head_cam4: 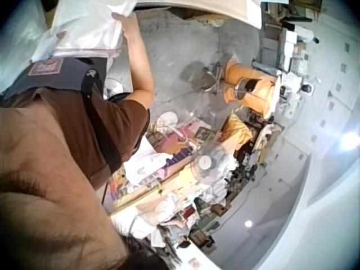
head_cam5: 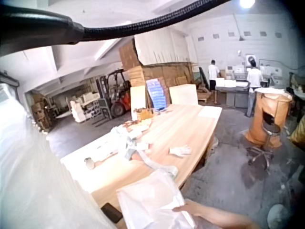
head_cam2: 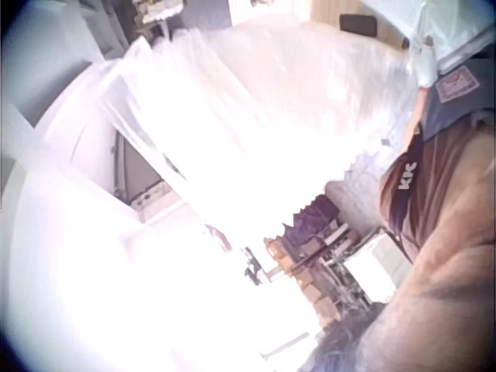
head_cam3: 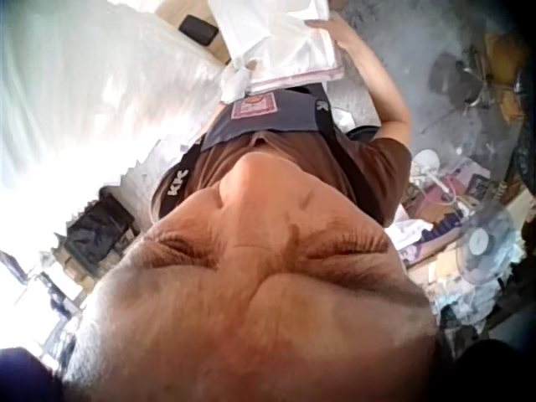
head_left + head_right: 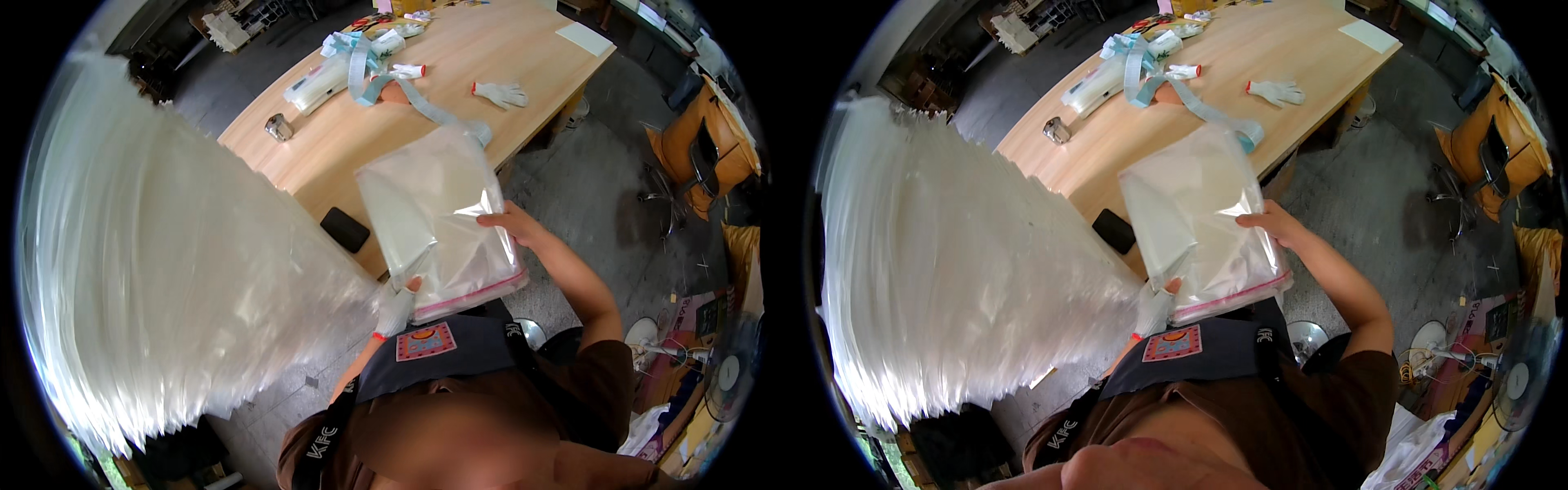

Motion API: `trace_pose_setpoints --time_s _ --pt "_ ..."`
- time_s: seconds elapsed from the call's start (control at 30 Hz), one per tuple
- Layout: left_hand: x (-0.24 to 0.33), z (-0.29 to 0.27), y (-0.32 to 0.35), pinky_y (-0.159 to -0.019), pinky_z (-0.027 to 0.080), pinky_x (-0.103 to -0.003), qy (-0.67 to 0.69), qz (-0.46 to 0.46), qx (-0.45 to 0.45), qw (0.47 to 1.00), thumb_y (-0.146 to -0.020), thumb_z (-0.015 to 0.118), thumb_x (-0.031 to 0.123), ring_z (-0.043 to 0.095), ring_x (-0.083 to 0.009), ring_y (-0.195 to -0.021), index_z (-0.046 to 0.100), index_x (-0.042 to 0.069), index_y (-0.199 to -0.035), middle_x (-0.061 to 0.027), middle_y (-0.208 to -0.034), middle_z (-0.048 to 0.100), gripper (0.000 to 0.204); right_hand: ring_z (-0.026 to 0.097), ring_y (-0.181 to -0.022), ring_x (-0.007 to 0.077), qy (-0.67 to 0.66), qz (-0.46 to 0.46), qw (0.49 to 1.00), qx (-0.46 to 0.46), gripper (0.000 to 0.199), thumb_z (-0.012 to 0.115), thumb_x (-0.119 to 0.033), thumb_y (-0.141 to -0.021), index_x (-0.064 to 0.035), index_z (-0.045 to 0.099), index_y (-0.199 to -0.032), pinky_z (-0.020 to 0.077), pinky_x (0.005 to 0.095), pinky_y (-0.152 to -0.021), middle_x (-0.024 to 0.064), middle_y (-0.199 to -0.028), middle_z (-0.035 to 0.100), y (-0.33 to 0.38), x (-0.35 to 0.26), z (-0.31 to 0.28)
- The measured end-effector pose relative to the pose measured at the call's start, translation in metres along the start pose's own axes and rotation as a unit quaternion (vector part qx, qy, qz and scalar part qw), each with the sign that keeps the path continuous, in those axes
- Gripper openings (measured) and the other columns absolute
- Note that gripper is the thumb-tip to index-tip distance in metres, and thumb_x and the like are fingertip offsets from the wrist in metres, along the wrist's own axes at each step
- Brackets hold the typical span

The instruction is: The person places a stack of white documents into a clear plastic bag, then retrieves a roll of blue labels and applies one to the bag. The person seals the bag and places it on the table.

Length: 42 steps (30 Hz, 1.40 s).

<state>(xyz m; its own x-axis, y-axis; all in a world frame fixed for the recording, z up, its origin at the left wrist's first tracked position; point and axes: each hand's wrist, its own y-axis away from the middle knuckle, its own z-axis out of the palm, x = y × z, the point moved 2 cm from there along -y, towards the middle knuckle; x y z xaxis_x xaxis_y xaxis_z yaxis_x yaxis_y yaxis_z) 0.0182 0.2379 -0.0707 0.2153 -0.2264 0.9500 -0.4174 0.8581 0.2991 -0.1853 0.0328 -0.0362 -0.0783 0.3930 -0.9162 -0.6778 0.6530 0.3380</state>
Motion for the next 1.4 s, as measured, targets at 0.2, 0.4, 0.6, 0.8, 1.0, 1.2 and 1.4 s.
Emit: trace_pose_setpoints --time_s 0.2,0.4,0.6,0.8,1.0,1.2,1.4 --pt "0.010 0.019 -0.049 -0.053 0.040 -0.021 0.015 0.012 0.081 0.997 -0.083 0.064 0.020 0.050 -0.0054 -0.062 0.059 -0.003 -0.100 0.0000 -0.077 0.059 0.029 0.056 -0.097 0.0181 0.006 -0.015 0.995 -0.094 0.052 0.068 -0.017 -0.075 0.0027 0.048 -0.119 0.0451 0.0308 -0.084 0.0113 -0.108 0.057 -0.079 -0.031 -0.020" --pt "0.028 0.086 -0.145 -0.037 0.024 -0.021 0.057 0.016 0.082 0.995 -0.083 0.063 0.015 0.035 -0.0023 -0.041 0.061 0.000 -0.094 0.0068 -0.054 0.044 0.019 0.055 -0.100 0.0193 0.004 -0.007 0.993 -0.118 0.056 0.069 -0.013 -0.075 0.0013 0.045 -0.123 0.0437 0.0327 -0.088 0.0112 -0.110 0.056 -0.157 -0.087 -0.100" --pt "0.102 0.183 -0.304 -0.037 0.022 -0.019 0.132 0.117 0.087 0.980 -0.084 0.058 0.008 0.034 -0.0013 -0.041 0.060 0.003 -0.090 0.0083 -0.054 0.043 0.008 0.054 -0.101 0.0167 0.074 -0.063 0.993 -0.058 0.056 0.073 -0.018 -0.072 -0.0007 0.047 -0.119 0.0443 0.0312 -0.085 0.0083 -0.110 0.056 -0.255 -0.210 -0.217" --pt "0.166 0.246 -0.481 -0.040 0.025 -0.019 0.154 0.194 0.078 0.966 -0.084 0.060 0.010 0.035 -0.0009 -0.046 0.057 0.005 -0.084 0.0085 -0.057 0.043 0.006 0.052 -0.099 0.0143 0.174 -0.169 0.970 -0.024 0.049 0.068 -0.014 -0.077 -0.0011 0.046 -0.118 0.0411 0.0292 -0.086 0.0068 -0.109 0.055 -0.362 -0.287 -0.326" --pt "0.175 0.260 -0.612 -0.056 0.037 -0.022 0.054 0.146 0.121 0.980 -0.079 0.065 0.009 0.046 -0.0075 -0.066 0.054 0.000 -0.106 0.0017 -0.080 0.052 0.030 0.055 -0.096 0.0169 0.181 -0.233 0.955 0.024 0.045 0.068 -0.011 -0.075 0.0014 0.049 -0.113 0.0427 0.0302 -0.083 0.0112 -0.103 0.059 -0.482 -0.294 -0.379" --pt "0.127 0.251 -0.680 -0.090 0.036 -0.029 -0.341 0.215 0.293 0.867 -0.070 0.068 0.004 0.042 -0.0228 -0.111 0.019 0.000 -0.135 -0.0175 -0.134 0.026 0.081 0.056 -0.095 0.0170 0.264 -0.120 0.955 0.058 0.049 0.068 -0.009 -0.073 -0.0016 0.049 -0.118 0.0442 0.0306 -0.082 0.0097 -0.106 0.060 -0.608 -0.196 -0.433" --pt "0.135 0.305 -0.671 -0.082 0.045 -0.038 -0.605 0.319 -0.019 0.729 -0.065 0.064 0.011 0.047 -0.0298 -0.107 0.047 0.012 -0.113 -0.0086 -0.126 0.041 0.051 0.055 -0.101 0.0184 0.275 -0.052 0.960 0.013 0.050 0.066 -0.010 -0.073 -0.0015 0.049 -0.119 0.0423 0.0306 -0.087 0.0105 -0.110 0.059 -0.637 -0.150 -0.461"
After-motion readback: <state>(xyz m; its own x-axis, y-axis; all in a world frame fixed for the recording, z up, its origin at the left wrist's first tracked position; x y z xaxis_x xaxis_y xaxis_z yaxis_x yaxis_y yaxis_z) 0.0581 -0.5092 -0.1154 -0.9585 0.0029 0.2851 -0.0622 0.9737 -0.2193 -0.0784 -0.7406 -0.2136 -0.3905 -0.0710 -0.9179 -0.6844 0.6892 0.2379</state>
